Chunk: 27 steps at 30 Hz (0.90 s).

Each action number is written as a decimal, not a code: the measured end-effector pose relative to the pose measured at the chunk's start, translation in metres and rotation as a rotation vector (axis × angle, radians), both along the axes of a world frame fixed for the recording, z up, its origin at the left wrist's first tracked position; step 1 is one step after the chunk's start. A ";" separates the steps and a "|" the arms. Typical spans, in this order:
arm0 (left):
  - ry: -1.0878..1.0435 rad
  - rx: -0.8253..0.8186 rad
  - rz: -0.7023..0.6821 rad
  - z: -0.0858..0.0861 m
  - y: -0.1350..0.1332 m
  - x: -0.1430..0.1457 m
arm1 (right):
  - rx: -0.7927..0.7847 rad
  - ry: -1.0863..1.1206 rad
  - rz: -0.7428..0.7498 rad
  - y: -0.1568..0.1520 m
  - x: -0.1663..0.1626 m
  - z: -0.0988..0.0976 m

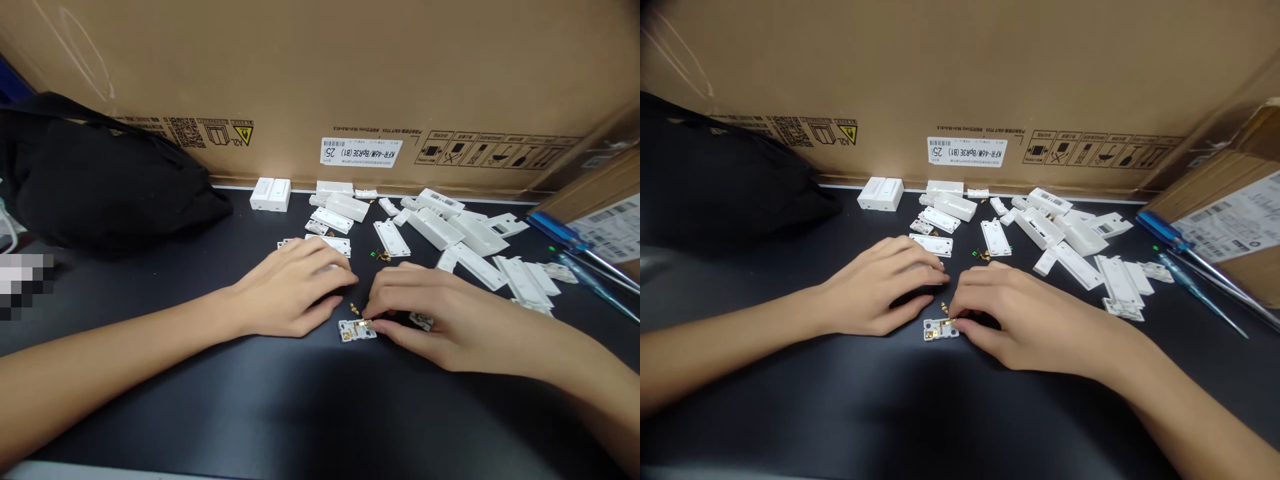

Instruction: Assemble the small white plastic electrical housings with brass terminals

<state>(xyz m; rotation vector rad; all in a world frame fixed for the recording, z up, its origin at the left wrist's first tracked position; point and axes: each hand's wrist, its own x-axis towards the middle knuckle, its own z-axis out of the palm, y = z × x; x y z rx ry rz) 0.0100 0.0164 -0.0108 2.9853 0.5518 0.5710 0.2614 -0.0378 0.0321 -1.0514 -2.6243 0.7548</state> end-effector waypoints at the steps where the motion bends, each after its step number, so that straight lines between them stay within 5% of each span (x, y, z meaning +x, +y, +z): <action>1: 0.005 0.024 -0.033 0.000 -0.001 0.001 | -0.007 0.004 0.003 0.000 -0.001 0.000; 21: -0.018 0.233 -0.072 0.003 -0.012 0.013 | 0.134 -0.055 -0.028 0.005 -0.002 -0.001; 27: -0.020 0.184 -0.063 0.002 -0.011 0.015 | 0.164 -0.063 -0.043 0.005 -0.001 -0.003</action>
